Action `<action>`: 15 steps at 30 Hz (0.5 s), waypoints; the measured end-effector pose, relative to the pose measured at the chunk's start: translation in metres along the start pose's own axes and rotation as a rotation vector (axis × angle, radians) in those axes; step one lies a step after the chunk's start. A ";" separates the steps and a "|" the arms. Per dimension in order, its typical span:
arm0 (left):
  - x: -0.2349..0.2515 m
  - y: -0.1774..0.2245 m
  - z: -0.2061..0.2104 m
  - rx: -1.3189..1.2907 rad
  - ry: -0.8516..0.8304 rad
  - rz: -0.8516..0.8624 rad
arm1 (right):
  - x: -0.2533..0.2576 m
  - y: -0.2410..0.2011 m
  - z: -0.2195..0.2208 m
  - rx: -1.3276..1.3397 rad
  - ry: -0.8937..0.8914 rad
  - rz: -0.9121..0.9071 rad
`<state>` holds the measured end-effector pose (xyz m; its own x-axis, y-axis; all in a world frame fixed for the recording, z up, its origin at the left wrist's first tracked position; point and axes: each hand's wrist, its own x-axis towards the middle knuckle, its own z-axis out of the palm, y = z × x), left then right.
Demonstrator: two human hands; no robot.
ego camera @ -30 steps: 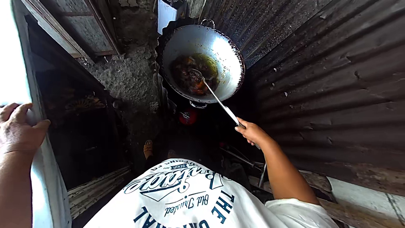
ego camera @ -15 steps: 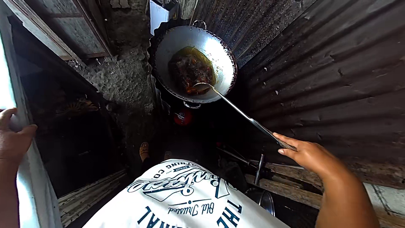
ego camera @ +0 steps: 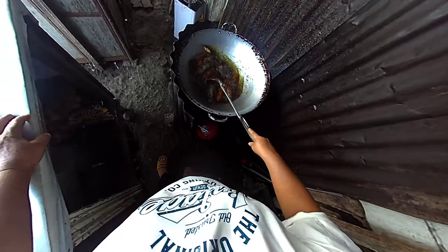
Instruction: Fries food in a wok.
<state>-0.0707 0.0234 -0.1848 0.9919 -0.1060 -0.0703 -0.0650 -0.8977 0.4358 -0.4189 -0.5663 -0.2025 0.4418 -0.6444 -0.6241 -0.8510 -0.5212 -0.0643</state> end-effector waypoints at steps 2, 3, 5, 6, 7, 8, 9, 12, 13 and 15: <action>0.003 -0.003 0.000 0.028 0.021 0.030 | 0.019 -0.006 0.004 0.197 -0.047 0.037; 0.003 -0.002 -0.001 0.033 0.023 0.033 | 0.024 -0.007 0.003 0.344 -0.074 0.050; 0.002 0.000 -0.003 0.031 0.021 0.027 | 0.021 -0.005 -0.001 0.602 -0.085 0.055; 0.002 0.000 -0.003 0.029 0.020 0.025 | 0.018 -0.003 -0.004 0.681 -0.073 0.053; 0.003 -0.001 -0.002 0.030 0.017 0.023 | 0.015 -0.002 -0.007 0.717 -0.050 0.052; 0.005 -0.003 -0.002 0.033 0.018 0.020 | 0.014 -0.001 -0.012 0.719 -0.019 0.051; 0.006 -0.005 -0.001 0.035 0.019 0.019 | 0.015 -0.001 -0.018 0.690 0.015 0.051; 0.006 -0.007 0.000 0.041 0.027 0.024 | 0.036 -0.014 -0.038 0.589 0.072 0.064; 0.007 -0.009 0.001 0.035 0.029 0.024 | 0.048 -0.020 -0.042 0.581 0.083 0.066; 0.011 -0.016 0.003 0.070 0.044 0.032 | 0.072 -0.037 -0.045 0.568 0.096 0.067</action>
<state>-0.0591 0.0359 -0.1953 0.9929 -0.1176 -0.0168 -0.1029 -0.9218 0.3737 -0.3432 -0.6189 -0.2106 0.3831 -0.7269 -0.5699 -0.8851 -0.1126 -0.4515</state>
